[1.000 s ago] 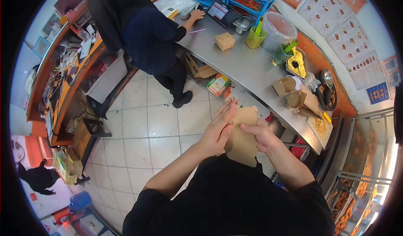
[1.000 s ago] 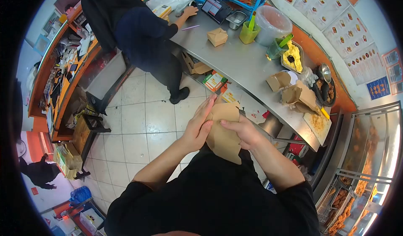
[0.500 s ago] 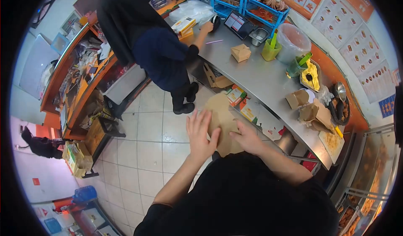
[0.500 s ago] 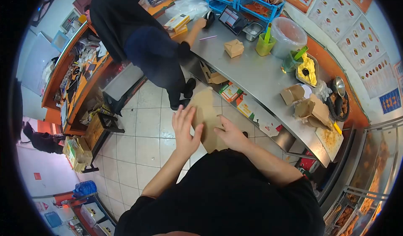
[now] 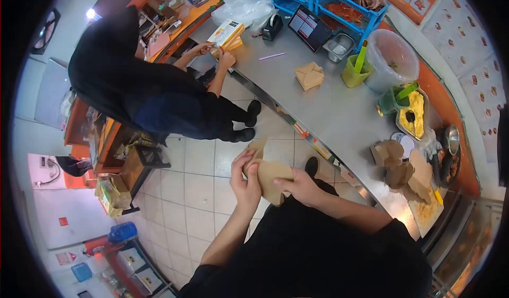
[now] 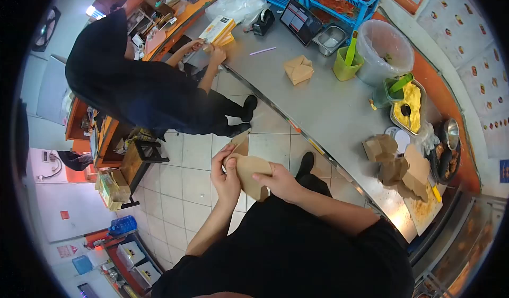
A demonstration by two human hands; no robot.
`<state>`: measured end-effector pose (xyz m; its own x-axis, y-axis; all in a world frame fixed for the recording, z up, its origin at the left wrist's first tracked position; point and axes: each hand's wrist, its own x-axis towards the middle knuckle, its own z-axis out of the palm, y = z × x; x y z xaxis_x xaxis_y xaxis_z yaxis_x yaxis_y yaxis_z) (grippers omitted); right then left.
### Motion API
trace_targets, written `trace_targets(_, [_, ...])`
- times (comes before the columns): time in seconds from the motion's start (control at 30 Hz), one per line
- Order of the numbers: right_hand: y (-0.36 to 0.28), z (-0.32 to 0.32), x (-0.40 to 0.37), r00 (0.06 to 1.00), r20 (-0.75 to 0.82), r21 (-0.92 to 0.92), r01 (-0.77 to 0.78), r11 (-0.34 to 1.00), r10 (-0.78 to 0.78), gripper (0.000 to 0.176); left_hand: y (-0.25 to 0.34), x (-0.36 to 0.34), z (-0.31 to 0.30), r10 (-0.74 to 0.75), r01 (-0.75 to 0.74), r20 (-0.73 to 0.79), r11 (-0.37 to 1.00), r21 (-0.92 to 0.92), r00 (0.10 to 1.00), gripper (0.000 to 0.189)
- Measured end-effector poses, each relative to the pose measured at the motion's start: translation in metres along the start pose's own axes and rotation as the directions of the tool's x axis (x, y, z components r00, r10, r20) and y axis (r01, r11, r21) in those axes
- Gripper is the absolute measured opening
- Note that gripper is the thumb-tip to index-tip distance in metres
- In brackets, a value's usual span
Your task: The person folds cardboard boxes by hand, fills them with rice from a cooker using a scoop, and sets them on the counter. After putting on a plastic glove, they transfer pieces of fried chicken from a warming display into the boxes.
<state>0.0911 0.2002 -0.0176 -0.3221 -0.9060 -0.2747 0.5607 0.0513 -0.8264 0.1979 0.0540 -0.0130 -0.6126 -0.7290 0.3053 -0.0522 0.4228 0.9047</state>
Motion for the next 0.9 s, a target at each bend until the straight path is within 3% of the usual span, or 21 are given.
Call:
trace_targets(0.07, [-0.013, -0.021, 0.018, 0.994, -0.081, -0.148, 0.063, 0.987, -0.076, 0.03, 0.004, 0.019, 0.022, -0.008, 0.008, -0.022, 1.0, -0.02, 1.0, 0.022])
trace_targets(0.17, [-0.063, -0.046, 0.036, 0.992, -0.082, -0.186, 0.081, 0.979, -0.098, 0.029, 0.013, 0.052, 0.049, 0.042, -0.043, -0.014, 0.996, -0.08, 0.999, 0.026])
trace_targets(0.2, [-0.055, -0.06, 0.048, 0.993, -0.044, 0.073, 0.111, 0.991, -0.108, 0.038, 0.019, 0.061, 0.057, 0.046, -0.045, 0.0, 0.985, -0.168, 0.999, 0.028])
trace_targets(0.23, [-0.075, -0.069, 0.048, 0.993, -0.045, 0.081, 0.109, 0.991, -0.105, 0.038, 0.025, 0.067, 0.064, 0.049, -0.044, 0.013, 0.966, -0.256, 0.999, 0.03])
trace_targets(0.27, [-0.1, -0.082, 0.044, 0.993, 0.112, 0.44, -0.091, 0.893, 0.046, 0.046, 0.03, 0.071, 0.069, 0.046, -0.04, 0.017, 0.967, -0.252, 0.999, 0.03])
trace_targets(0.3, [-0.117, -0.097, 0.042, 0.943, 0.309, 0.698, -0.314, 0.643, 0.125, 0.054, 0.034, 0.074, 0.073, 0.189, -0.158, 0.112, 0.958, -0.241, 0.976, 0.032])
trace_targets(0.33, [-0.12, -0.112, 0.038, 0.933, 0.335, 0.709, -0.341, 0.617, 0.132, 0.068, 0.042, 0.078, 0.076, 0.321, -0.27, 0.207, 0.932, -0.24, 0.924, 0.033])
trace_targets(0.37, [-0.125, -0.122, 0.034, 0.933, 0.333, 0.715, -0.343, 0.609, 0.134, 0.068, 0.053, 0.082, 0.078, 0.314, -0.262, 0.214, 0.935, -0.237, 0.925, 0.033])
trace_targets(0.43, [-0.15, -0.125, 0.022, 0.958, 0.029, 0.44, -0.269, 0.857, 0.286, 0.059, 0.082, 0.095, 0.081, 0.386, -0.441, 0.547, 0.897, -0.034, 0.743, 0.034])
trace_targets(0.47, [-0.161, -0.12, 0.017, 0.97, -0.049, 0.364, -0.204, 0.909, 0.237, 0.044, 0.071, 0.099, 0.081, 0.364, -0.403, 0.561, 0.913, -0.058, 0.743, 0.031])
trace_targets(0.5, [-0.161, -0.114, 0.015, 0.97, -0.052, 0.37, -0.201, 0.907, 0.236, 0.044, 0.066, 0.101, 0.084, 0.363, -0.403, 0.567, 0.913, -0.06, 0.739, 0.031])
trace_targets(0.57, [-0.15, -0.094, 0.003, 0.97, -0.221, 0.137, 0.129, 0.982, -0.097, 0.033, 0.059, 0.1, 0.099, 0.146, -0.052, 0.401, 0.97, -0.236, 0.905, 0.028])
trace_targets(0.6, [-0.132, -0.093, -0.002, 0.945, -0.164, -0.175, 0.253, 0.951, -0.282, 0.028, 0.054, 0.098, 0.105, 0.233, -0.123, 0.363, 0.946, -0.301, 0.902, 0.028])
trace_targets(0.63, [-0.121, -0.085, -0.007, 0.941, -0.179, -0.176, 0.255, 0.951, -0.286, 0.028, 0.049, 0.096, 0.112, 0.237, -0.12, 0.374, 0.943, -0.31, 0.896, 0.028])
trace_targets(0.7, [-0.104, -0.07, -0.012, 0.974, -0.164, 0.252, 0.195, 0.948, -0.156, 0.032, 0.038, 0.095, 0.121, 0.471, -0.34, 0.107, 0.758, -0.557, 0.875, 0.03])
trace_targets(0.77, [-0.085, -0.074, -0.01, 0.984, -0.143, 0.257, 0.14, 0.956, -0.106, 0.035, 0.032, 0.106, 0.113, 0.516, -0.383, 0.125, 0.757, -0.529, 0.848, 0.031])
trace_targets(0.83, [-0.103, -0.051, -0.007, 0.943, -0.323, 0.363, 0.205, 0.909, -0.083, 0.042, 0.028, 0.124, 0.093, 0.53, -0.364, 0.423, 0.834, -0.414, 0.735, 0.028])
trace_targets(0.87, [-0.109, -0.042, -0.007, 0.937, -0.338, 0.358, 0.215, 0.909, -0.089, 0.042, 0.03, 0.133, 0.087, 0.513, -0.264, 0.477, 0.828, -0.494, 0.714, 0.024])
trace_targets(0.9, [-0.113, -0.032, -0.006, 0.901, -0.43, 0.278, 0.197, 0.94, -0.062, 0.044, 0.027, 0.137, 0.083, 0.519, -0.259, 0.483, 0.823, -0.506, 0.705, 0.024])
